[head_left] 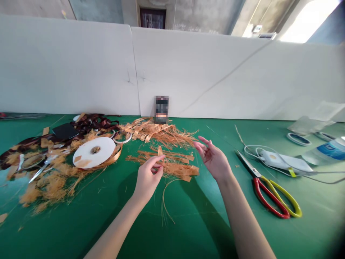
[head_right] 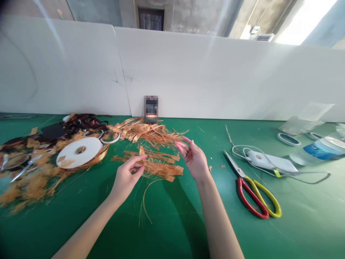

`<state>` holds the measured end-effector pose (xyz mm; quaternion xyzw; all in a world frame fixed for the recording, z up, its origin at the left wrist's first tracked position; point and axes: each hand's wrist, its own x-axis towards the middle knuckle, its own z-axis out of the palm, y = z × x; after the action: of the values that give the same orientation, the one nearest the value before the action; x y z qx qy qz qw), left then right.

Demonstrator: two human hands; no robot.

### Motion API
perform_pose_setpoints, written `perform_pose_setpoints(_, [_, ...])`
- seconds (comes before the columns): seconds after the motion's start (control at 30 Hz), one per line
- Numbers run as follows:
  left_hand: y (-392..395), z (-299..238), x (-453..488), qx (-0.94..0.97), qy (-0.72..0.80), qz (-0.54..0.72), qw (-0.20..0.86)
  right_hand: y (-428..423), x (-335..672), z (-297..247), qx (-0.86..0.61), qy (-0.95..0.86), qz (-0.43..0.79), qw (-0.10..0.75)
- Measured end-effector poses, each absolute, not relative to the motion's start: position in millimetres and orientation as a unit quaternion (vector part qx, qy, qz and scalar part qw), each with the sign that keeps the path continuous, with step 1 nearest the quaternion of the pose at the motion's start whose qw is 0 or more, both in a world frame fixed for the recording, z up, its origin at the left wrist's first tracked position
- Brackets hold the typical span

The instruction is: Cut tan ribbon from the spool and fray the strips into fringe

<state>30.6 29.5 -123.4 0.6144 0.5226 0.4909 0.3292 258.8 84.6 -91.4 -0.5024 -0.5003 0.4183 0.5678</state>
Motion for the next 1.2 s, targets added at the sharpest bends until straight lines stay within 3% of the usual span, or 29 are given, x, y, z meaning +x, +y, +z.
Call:
perform_pose_setpoints(0.3, [26,-121,32,0.621,0.528,0.481,0.321,85,258,-107,-0.544,-0.512,0.309,0.589])
perform_pose_setpoints(0.47, [26,-121,32,0.624,0.530,0.476,0.322,84,259,-92,-0.510,-0.482,0.411,0.582])
perform_pose_setpoints(0.63, [26,-120,32,0.620,0.534,0.476,0.320,80,260,-83,-0.469,-0.492,0.580,0.448])
perform_pose_setpoints(0.77, [28,-122,29,0.614,0.540,0.482,0.315,75,266,-85,-0.443,-0.509,0.649,0.352])
perform_pose_setpoints(1.03, [28,-120,33,0.634,0.524,0.467,0.324,73,266,-76,-0.394,-0.506,0.561,0.523])
perform_pose_setpoints(1.2, [23,-116,36,0.650,0.508,0.462,0.326,83,253,-96,-0.437,-0.548,0.448,0.555])
